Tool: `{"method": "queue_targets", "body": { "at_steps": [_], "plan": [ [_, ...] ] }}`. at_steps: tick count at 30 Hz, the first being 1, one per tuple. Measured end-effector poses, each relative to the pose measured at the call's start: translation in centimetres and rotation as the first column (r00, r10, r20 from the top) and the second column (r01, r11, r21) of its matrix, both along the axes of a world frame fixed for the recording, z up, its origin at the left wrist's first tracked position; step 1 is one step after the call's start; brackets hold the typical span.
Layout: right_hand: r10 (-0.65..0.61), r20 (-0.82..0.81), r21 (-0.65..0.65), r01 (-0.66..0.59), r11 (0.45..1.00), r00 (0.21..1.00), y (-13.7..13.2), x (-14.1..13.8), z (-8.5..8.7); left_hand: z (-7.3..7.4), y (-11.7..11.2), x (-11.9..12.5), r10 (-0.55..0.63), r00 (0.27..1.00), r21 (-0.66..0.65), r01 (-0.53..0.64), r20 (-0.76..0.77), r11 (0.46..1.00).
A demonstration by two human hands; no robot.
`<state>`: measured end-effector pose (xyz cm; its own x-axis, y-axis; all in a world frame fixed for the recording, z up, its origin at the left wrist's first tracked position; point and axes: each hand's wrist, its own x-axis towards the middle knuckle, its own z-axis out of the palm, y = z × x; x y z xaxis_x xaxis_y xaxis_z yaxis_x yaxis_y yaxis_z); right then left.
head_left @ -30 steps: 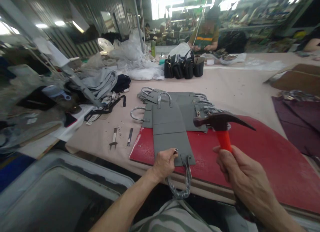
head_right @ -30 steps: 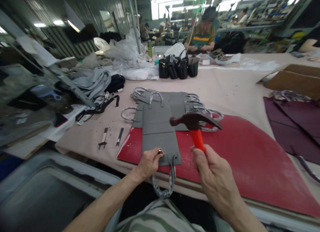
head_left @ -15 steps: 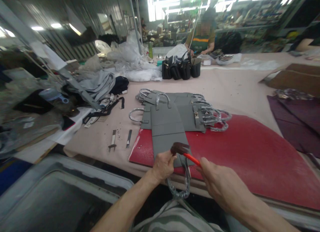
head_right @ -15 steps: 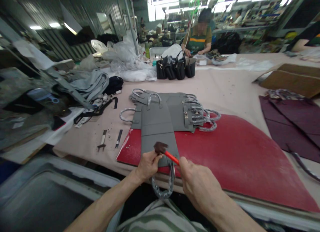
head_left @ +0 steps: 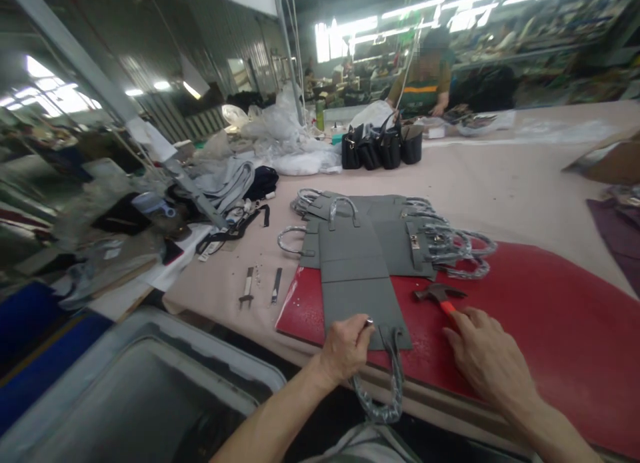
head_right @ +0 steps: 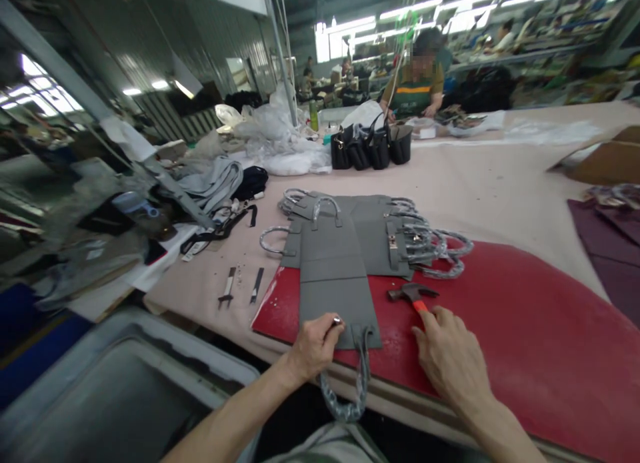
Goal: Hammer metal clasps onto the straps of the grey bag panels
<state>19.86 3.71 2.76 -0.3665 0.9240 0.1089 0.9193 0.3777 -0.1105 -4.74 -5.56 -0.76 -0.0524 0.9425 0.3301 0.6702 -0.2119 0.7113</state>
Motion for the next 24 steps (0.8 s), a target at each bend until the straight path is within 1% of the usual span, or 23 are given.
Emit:
{"method": "queue_targets", "body": {
  "at_steps": [1,2,4,5,6,7,8,9,10,11,12,13,14,15,16,17,18,19,21,24],
  "plan": [
    [0.068,-0.043,0.058,-0.065,0.996,0.997,-0.5,-1.1,-0.5,-0.1,0.0,0.1,0.009,1.000,-0.009,-0.009,0.011,1.000],
    [0.131,-0.093,0.081,-0.123,0.989,0.987,-1.2,-2.3,-1.0,-0.2,0.0,0.3,0.012,1.000,-0.020,-0.012,0.027,1.000],
    [0.230,-0.170,0.082,-0.219,0.972,0.958,-2.7,-4.8,-2.1,-0.2,0.4,0.6,0.034,0.993,-0.061,-0.027,0.109,0.998],
    [0.261,-0.181,0.086,-0.250,0.965,0.948,-3.4,-5.8,-2.7,-0.2,0.8,0.5,0.081,0.976,-0.094,-0.063,0.203,0.994],
    [0.278,-0.175,0.097,-0.264,0.960,0.945,-4.1,-6.7,-3.2,-0.1,1.3,0.2,0.162,0.929,-0.133,-0.123,0.334,0.983],
    [0.281,-0.162,0.113,-0.265,0.957,0.946,-4.6,-7.3,-3.8,0.0,1.9,-0.4,0.261,0.839,-0.177,-0.199,0.478,0.964],
    [0.280,-0.152,0.129,-0.262,0.956,0.948,-5.0,-7.6,-4.2,0.3,2.4,-1.3,0.353,0.715,-0.224,-0.273,0.603,0.936],
    [0.276,-0.146,0.139,-0.257,0.956,0.950,-5.3,-7.8,-4.4,0.6,2.8,-2.6,0.423,0.593,-0.270,-0.332,0.685,0.904],
    [0.273,-0.144,0.143,-0.253,0.957,0.951,-5.4,-7.7,-4.6,1.0,3.1,-4.2,0.462,0.527,-0.297,-0.369,0.714,0.881],
    [0.271,-0.141,0.145,-0.251,0.957,0.952,-5.4,-7.6,-4.6,1.4,3.2,-6.0,0.490,0.543,-0.311,-0.391,0.683,0.866],
    [0.265,-0.135,0.145,-0.246,0.958,0.955,-5.5,-7.5,-4.5,1.7,3.3,-7.9,0.523,0.621,-0.321,-0.416,0.584,0.851],
    [0.252,-0.124,0.145,-0.233,0.961,0.960,-5.5,-7.4,-4.3,2.1,3.2,-9.8,0.572,0.711,-0.322,-0.474,0.410,0.820],
    [0.232,-0.111,0.144,-0.215,0.966,0.966,-5.5,-7.4,-4.1,2.3,3.1,-11.7,0.631,0.758,-0.305,-0.569,0.167,0.764],
    [0.210,-0.095,0.142,-0.196,0.970,0.973,-5.6,-7.4,-3.9,2.5,2.9,-13.3,0.655,0.752,-0.278,-0.647,-0.075,0.710],
    [0.189,-0.078,0.138,-0.177,0.975,0.979,-5.7,-7.5,-3.8,2.6,2.8,-14.7,0.657,0.707,-0.244,-0.707,-0.261,0.664],
    [0.170,-0.062,0.133,-0.160,0.978,0.984,-5.7,-7.5,-3.6,2.6,2.6,-15.8,0.645,0.661,-0.220,-0.744,-0.383,0.631],
    [0.155,-0.051,0.129,-0.148,0.981,0.987,-5.8,-7.6,-3.5,2.6,2.6,-16.7,0.628,0.638,-0.215,-0.758,-0.445,0.616],
    [0.148,-0.045,0.121,-0.141,0.982,0.988,-5.8,-7.6,-3.4,2.5,2.5,-17.3,0.617,0.635,-0.221,-0.758,-0.465,0.613],
    [0.140,-0.045,0.078,-0.136,0.988,0.989,-5.6,-7.5,-3.1,2.1,2.5,-17.8,0.592,0.644,-0.230,-0.746,-0.485,0.624],
    [0.094,-0.039,-0.069,-0.097,0.993,0.995,-5.2,-7.2,-2.2,1.6,2.6,-17.4,0.545,0.657,-0.236,-0.724,-0.520,0.648]
  ]
}}
